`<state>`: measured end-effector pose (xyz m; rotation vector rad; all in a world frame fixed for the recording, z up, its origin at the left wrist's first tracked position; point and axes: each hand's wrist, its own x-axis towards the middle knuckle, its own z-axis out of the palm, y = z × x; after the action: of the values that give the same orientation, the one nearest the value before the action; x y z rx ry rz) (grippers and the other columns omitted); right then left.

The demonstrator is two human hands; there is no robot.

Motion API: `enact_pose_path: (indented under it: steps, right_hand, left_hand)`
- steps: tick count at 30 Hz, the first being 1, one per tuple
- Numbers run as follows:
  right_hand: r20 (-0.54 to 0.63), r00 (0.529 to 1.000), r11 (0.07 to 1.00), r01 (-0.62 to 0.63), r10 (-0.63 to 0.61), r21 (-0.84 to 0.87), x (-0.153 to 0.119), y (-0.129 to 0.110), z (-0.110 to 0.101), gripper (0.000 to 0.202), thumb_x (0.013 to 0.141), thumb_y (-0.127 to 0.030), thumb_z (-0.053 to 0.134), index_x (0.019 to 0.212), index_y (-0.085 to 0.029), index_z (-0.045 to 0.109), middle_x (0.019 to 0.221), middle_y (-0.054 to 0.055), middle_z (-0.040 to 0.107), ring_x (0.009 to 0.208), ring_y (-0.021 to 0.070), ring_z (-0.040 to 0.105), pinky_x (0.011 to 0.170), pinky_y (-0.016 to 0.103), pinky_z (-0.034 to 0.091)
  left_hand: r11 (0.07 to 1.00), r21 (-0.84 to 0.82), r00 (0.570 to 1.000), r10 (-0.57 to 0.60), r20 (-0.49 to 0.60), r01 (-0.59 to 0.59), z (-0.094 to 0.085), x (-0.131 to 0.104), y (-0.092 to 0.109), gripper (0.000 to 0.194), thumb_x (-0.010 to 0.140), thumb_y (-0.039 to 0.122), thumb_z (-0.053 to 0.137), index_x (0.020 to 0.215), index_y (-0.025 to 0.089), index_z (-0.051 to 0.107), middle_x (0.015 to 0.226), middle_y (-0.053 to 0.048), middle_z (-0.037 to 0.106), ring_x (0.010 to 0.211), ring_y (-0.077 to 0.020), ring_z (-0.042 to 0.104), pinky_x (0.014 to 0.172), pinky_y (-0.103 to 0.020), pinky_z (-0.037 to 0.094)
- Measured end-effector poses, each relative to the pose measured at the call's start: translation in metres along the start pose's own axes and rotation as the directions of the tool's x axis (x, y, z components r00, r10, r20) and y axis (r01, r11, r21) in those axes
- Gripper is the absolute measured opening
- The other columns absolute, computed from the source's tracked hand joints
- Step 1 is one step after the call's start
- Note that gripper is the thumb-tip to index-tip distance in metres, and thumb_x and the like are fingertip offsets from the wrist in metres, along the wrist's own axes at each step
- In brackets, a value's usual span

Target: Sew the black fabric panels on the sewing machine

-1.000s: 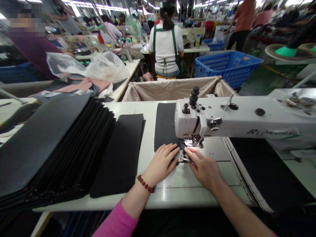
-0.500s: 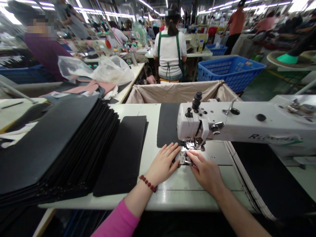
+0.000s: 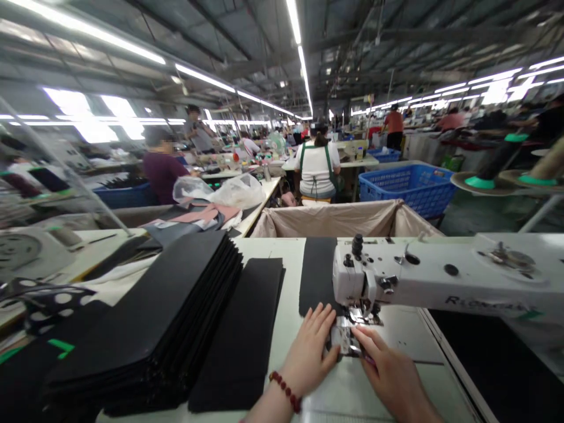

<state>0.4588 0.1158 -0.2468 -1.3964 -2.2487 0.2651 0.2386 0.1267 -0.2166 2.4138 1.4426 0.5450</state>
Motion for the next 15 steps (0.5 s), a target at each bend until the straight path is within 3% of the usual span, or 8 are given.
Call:
enact_pose_path:
  steps: [5, 12, 15]
  right_hand:
    - [-0.147, 0.988, 0.998, 0.049, -0.043, 0.038, 0.0, 0.012, 0.021, 0.055, 0.081, -0.015, 0.041, 0.131, -0.035, 0.053, 0.129, 0.002, 0.059, 0.092, 0.0211, 0.068, 0.07, 0.031, 0.059]
    - [-0.158, 0.983, 0.993, 0.106, -0.098, 0.044, 0.004, 0.024, 0.029, 0.062, 0.074, -0.012, 0.045, 0.129, -0.039, 0.054, 0.125, -0.001, 0.062, 0.083, 0.02, 0.07, 0.065, 0.028, 0.059]
    - [-0.152, 0.982, 0.992, 0.115, -0.107, 0.044, 0.004, 0.024, 0.03, 0.057, 0.075, -0.014, 0.046, 0.127, -0.037, 0.055, 0.123, 0.0, 0.063, 0.08, 0.0198, 0.07, 0.067, 0.028, 0.059]
  left_hand:
    - [0.999, -0.034, 0.999, -0.032, 0.007, 0.032, 0.003, -0.003, -0.005, 0.072, 0.086, 0.034, 0.056, 0.15, 0.029, 0.023, 0.155, -0.005, 0.023, 0.144, -0.0284, 0.018, 0.117, -0.056, 0.021]
    - [0.998, -0.04, 0.999, -0.043, 0.032, 0.044, 0.007, -0.001, -0.012, 0.082, 0.08, 0.034, 0.059, 0.151, 0.023, 0.019, 0.157, -0.007, 0.015, 0.144, -0.0305, 0.012, 0.117, -0.055, 0.019]
    - [0.998, -0.038, 0.999, -0.054, 0.009, 0.054, 0.001, 0.001, -0.007, 0.081, 0.079, 0.035, 0.06, 0.15, 0.022, 0.024, 0.154, -0.01, 0.027, 0.142, -0.0327, 0.023, 0.117, -0.056, 0.018]
